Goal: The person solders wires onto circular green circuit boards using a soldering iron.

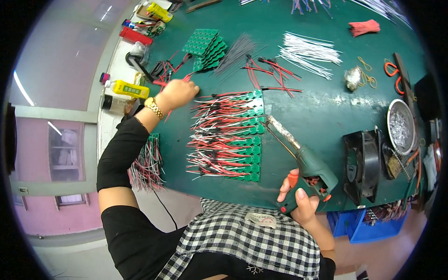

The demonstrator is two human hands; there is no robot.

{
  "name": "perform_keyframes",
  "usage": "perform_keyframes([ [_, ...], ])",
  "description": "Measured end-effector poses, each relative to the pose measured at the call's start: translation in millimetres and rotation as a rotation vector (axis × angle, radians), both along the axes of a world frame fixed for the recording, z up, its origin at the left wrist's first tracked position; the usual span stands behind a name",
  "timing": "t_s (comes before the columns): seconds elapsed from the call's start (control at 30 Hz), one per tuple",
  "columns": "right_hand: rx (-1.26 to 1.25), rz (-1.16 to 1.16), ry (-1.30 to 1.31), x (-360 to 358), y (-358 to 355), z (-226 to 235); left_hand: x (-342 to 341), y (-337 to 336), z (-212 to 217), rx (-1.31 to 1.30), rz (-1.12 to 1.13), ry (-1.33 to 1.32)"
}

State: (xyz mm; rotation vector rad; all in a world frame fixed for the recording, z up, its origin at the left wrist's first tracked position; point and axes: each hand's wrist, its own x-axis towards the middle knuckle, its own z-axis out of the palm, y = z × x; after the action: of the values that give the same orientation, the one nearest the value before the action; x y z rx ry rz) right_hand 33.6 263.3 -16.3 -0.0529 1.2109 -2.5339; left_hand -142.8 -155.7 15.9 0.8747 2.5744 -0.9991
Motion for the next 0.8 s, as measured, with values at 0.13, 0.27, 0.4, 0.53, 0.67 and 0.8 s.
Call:
perform_keyframes([
  [0.13, 0.047, -0.110, -0.005, 3.5, -4.1, 1.1, -10.6, 2.3, 9.6, 0.220, 0.025, 0.258],
  [0.27, 0.132, -0.180, 0.001, 4.8, -10.8, 10.7, 0.1, 52.4, 43.1, 0.716, 0.076, 0.341],
  [0.4, 0.185, -0.201, -0.029, -9.0, -15.6, 19.2, 2.5, 104.6, 23.5, 1.152, 0.169, 0.194],
  [0.53, 0.231, -0.233, 0.030, -33.0, -24.4, 43.6, -6.5, 125.8, -2.6, 1.411, 0.228, 0.062],
  [0.67, 0.294, -0.192, 0.076, -55.6, -36.4, 61.9, -10.5, 125.4, -21.4, 1.462, 0.270, 0.005],
  [0.8, 0.478, -0.185, -0.018, -65.5, -49.4, 55.0, -12.1, 124.8, -30.7, 1.548, 0.468, -0.143],
])
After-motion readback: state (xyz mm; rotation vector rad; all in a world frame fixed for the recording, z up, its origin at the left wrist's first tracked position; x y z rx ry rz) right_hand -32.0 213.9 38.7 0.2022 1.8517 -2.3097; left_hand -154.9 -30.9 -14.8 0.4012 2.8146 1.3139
